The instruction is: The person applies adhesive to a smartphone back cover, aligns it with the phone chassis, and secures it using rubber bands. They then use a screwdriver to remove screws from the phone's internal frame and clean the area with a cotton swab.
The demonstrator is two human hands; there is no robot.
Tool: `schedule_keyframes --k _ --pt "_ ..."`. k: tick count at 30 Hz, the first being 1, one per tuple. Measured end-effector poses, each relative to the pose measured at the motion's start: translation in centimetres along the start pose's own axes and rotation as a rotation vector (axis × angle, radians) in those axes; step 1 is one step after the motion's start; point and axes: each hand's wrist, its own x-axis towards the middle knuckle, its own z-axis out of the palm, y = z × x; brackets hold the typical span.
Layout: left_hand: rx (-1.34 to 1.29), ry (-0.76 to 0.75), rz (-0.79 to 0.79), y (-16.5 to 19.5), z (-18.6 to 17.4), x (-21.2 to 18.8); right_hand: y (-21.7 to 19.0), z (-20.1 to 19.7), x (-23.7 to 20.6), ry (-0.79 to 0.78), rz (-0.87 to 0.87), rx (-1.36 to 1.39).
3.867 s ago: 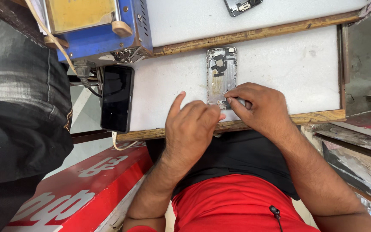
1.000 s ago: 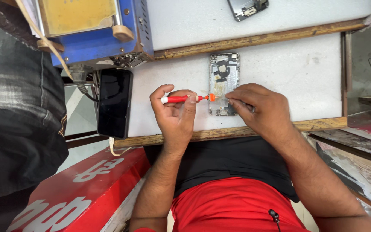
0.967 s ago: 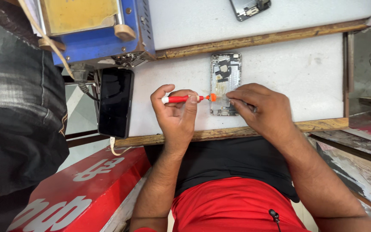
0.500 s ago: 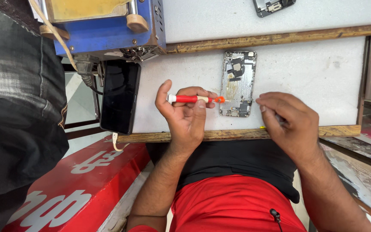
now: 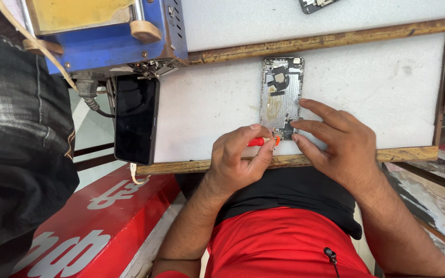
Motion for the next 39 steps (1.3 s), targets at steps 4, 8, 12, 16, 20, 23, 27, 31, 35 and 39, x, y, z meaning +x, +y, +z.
schedule_keyframes --k 4,8,12,16,20,23,27,31,35,39 --pt "0.045 -0.032 0.021 0.3 0.0 0.1 0.1 0.2 -0.1 0.002 0.022 0.026" --pt "0.074 -0.041 0.017 0.2 0.1 0.1 0.2 0.5 -0.2 0.022 0.016 0.025" --pt "0.067 -0.047 0.017 0.0 0.1 0.0 0.3 0.6 -0.3 0.028 0.02 0.029" --pt "0.107 -0.057 0.045 0.0 0.1 -0.1 0.3 0.6 -0.2 0.036 0.014 0.025" --pt "0.162 -0.077 0.109 0.6 0.1 0.4 0.2 0.6 -0.1 0.045 0.018 0.031" --pt "0.215 -0.143 0.156 1.5 0.0 1.1 0.2 0.5 -0.2 0.032 0.025 0.024" --pt "0.152 -0.271 0.122 3.0 -0.5 2.0 0.1 0.5 -0.1 0.04 0.009 0.016" --pt "0.147 -0.352 0.072 4.1 -0.9 3.1 0.1 0.4 0.0 0.03 0.015 0.018" --pt "0.189 -0.408 0.044 5.0 -1.8 4.4 0.1 0.4 -0.1 0.006 0.032 -0.001" --pt "0.241 -0.461 -0.006 6.3 -2.9 6.1 0.1 0.3 -0.1 0.025 0.025 0.008"
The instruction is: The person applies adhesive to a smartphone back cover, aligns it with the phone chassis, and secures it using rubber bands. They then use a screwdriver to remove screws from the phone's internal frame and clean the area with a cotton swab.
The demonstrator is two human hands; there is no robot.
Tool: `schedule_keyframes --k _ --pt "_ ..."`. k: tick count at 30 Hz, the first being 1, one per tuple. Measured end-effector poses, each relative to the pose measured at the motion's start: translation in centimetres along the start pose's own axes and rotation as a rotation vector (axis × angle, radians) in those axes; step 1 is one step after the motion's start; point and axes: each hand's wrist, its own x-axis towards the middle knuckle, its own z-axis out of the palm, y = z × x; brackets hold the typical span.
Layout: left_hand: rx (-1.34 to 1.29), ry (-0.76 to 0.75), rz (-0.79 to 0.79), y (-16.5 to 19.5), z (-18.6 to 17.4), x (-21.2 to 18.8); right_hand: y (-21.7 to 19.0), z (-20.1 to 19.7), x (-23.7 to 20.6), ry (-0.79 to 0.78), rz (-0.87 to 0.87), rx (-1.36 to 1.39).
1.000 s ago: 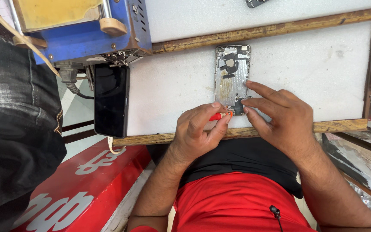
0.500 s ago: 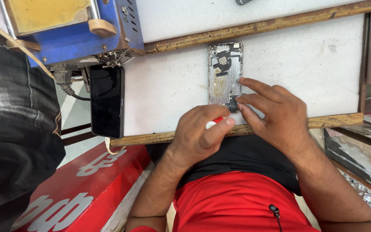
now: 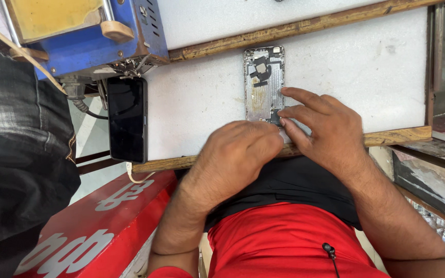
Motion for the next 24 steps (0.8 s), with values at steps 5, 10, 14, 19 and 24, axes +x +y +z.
schedule_keyframes --k 5,10,14,19,24 --pt "-0.028 -0.139 -0.026 0.5 -1.5 1.3 -0.2 -0.2 0.3 0.009 -0.002 0.026" --pt "0.01 -0.074 -0.064 0.8 -0.9 1.4 -0.1 -0.2 0.1 -0.008 0.013 0.003" --pt "0.029 -0.067 -0.012 0.9 -0.6 0.9 0.1 0.1 0.1 -0.048 0.023 -0.017" --pt "0.097 -0.071 0.0 2.2 0.1 0.5 0.1 0.1 0.2 -0.009 0.008 0.011" --pt "0.25 -0.07 -0.012 2.7 0.9 0.5 0.1 0.0 0.1 -0.004 0.026 0.035"
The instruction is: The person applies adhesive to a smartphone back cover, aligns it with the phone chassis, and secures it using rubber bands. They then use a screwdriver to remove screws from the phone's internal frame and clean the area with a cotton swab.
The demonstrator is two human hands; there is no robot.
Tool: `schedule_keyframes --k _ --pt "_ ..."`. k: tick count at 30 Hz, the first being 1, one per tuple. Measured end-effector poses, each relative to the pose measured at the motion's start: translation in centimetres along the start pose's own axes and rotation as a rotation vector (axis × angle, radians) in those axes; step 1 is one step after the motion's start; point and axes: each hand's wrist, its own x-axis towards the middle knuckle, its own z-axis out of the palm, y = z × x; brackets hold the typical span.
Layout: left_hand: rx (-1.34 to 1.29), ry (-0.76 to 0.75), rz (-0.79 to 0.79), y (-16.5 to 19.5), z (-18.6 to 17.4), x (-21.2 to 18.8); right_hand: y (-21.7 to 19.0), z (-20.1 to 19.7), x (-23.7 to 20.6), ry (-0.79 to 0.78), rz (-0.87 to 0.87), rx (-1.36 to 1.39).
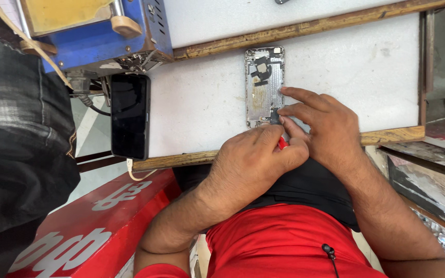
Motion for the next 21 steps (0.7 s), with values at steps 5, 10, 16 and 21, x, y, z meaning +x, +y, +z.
schedule_keyframes --k 5,10,16,21 --pt "-0.057 -0.015 0.038 -0.38 0.18 -0.26 0.09 0.07 0.05 0.007 -0.009 0.008" --pt "0.08 -0.045 0.029 -0.09 0.45 -0.13 -0.03 -0.15 0.1 -0.007 0.009 0.016" --pt "0.079 -0.009 0.057 -0.34 0.39 -0.05 0.14 0.02 0.09 -0.007 0.017 -0.001" --pt "0.017 0.05 0.022 -0.96 0.16 0.1 0.24 0.13 0.0 -0.009 0.004 -0.012"
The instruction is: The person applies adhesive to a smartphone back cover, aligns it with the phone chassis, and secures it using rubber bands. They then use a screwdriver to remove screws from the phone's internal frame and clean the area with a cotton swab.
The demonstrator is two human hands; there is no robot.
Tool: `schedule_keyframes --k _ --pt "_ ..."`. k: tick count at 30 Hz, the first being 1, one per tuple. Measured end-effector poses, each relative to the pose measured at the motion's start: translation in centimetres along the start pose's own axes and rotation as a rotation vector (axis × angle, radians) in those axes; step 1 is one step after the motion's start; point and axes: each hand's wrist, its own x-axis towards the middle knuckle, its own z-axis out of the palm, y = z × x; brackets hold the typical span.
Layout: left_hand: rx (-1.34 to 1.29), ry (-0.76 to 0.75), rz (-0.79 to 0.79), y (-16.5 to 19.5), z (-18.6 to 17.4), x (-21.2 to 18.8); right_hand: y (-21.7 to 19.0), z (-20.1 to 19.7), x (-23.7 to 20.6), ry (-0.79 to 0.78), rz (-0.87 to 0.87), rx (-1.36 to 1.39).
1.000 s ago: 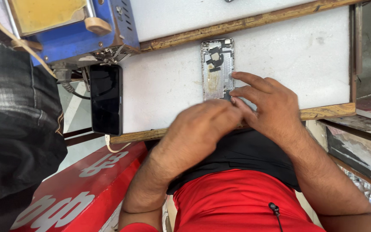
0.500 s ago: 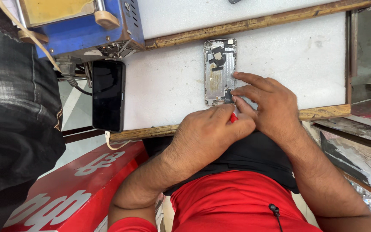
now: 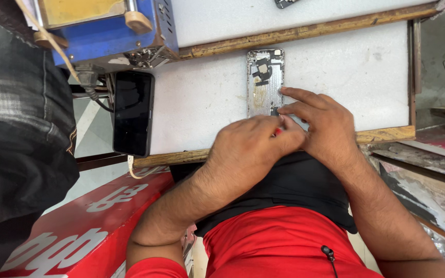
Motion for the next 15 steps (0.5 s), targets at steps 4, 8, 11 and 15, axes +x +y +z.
schedule_keyframes --k 4,8,11,15 --pt "0.023 0.074 0.112 -0.1 -0.02 0.33 -0.05 -0.08 0.14 -0.002 0.006 0.004" --pt "0.055 0.052 0.014 -0.28 -0.1 0.2 -0.17 -0.16 0.12 -0.06 0.082 0.014" --pt "-0.008 0.041 0.074 -0.42 -0.14 -0.02 -0.2 -0.27 0.17 -0.018 0.013 -0.021" --pt "0.038 0.059 0.014 -0.65 -0.06 0.27 -0.32 -0.25 0.22 -0.011 0.027 0.026"
